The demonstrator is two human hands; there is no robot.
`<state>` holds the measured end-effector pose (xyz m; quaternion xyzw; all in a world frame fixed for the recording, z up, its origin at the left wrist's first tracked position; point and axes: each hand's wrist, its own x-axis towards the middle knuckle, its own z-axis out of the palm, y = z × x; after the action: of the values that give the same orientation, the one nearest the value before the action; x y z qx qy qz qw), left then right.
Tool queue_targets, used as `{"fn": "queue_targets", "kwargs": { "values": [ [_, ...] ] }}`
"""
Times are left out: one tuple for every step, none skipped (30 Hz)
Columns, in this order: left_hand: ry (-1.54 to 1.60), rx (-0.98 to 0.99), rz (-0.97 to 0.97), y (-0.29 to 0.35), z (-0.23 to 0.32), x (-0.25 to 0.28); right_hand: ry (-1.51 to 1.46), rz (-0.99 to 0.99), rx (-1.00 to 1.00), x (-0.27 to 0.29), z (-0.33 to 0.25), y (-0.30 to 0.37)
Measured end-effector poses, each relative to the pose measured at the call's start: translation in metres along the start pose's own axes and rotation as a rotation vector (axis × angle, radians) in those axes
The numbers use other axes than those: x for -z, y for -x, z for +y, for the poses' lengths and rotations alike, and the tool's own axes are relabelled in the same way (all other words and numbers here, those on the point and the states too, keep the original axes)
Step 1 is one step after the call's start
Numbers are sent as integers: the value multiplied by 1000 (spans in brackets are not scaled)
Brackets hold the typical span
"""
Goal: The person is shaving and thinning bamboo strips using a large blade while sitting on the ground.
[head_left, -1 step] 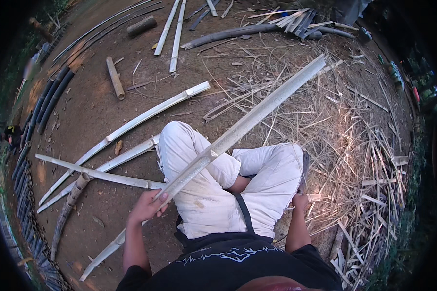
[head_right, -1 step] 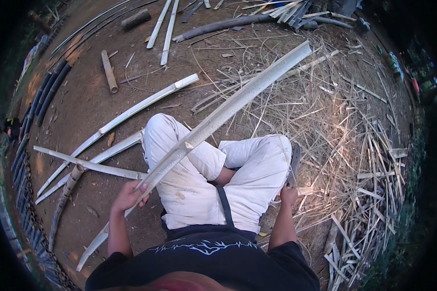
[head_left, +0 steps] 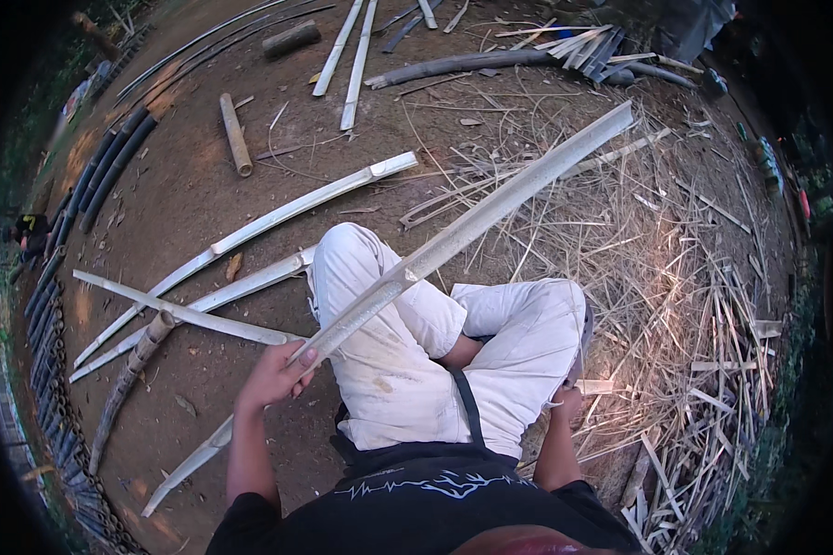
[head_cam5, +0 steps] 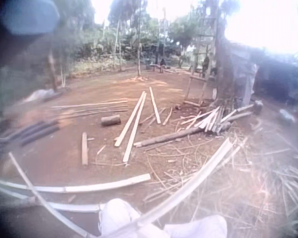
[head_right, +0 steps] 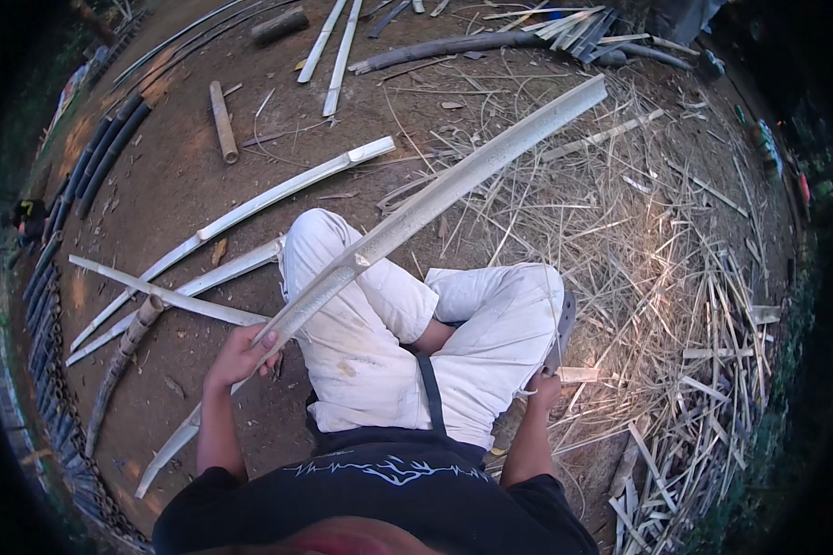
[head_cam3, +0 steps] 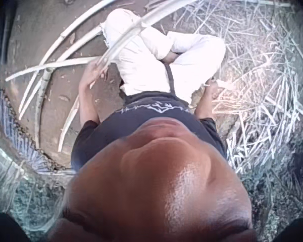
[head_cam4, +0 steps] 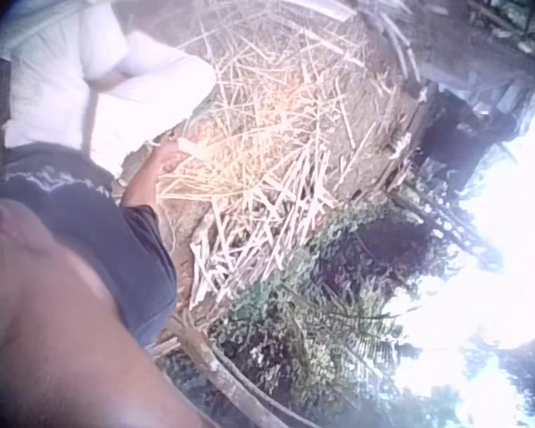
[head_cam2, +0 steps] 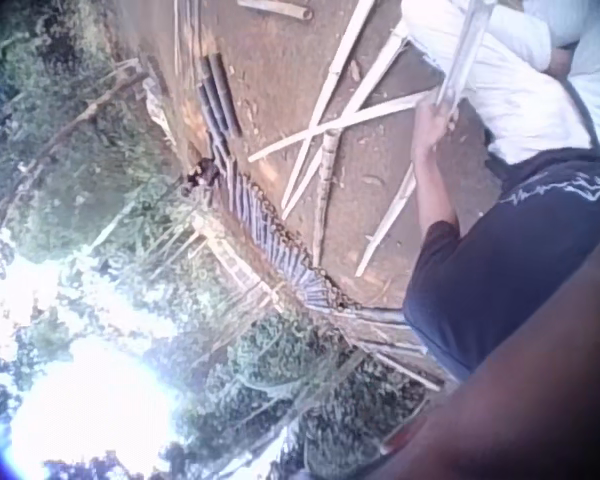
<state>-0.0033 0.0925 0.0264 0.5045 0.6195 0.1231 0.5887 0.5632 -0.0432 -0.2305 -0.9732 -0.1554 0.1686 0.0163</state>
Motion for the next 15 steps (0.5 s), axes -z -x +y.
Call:
{"fn": "queue_targets", "kwargs": {
  "values": [
    [-112,-28,68,-7,10,11,-42,-11,23,-8,24,23],
    [-202,-109,201,-6,15,17,-55,-54,29,-24,40,32],
    [-312,-191,308,-8,26,18,-71,-98,5,-42,57,41],
    [-375,-209,428,-12,37,14,14,-58,-22,-58,65,51],
    [-431,-227,544,-14,48,5,103,-10,-49,-74,73,60],
    [-477,-242,658,-17,53,-5,198,47,-74,-86,83,61],
    [-509,-226,724,-22,53,-14,272,134,40,-102,97,57],
    [-545,-212,795,-29,49,-24,280,131,59,-107,99,58],
    [-586,-197,864,-36,46,-35,250,87,44,-107,95,58],
    [-614,-230,899,-44,42,-47,208,49,27,-104,91,58],
    [-597,-224,877,-48,45,-58,167,16,3,-98,89,57],
    [-567,-213,865,-52,45,-69,102,-8,-14,-89,81,52],
    [-536,-198,854,-55,42,-79,23,-35,-42,-78,74,46],
    [-523,-197,828,-55,39,-87,-69,-64,-73,-65,63,41],
    [-520,-191,795,-54,39,-94,-192,-97,-130,-50,53,40]
  ]
}}
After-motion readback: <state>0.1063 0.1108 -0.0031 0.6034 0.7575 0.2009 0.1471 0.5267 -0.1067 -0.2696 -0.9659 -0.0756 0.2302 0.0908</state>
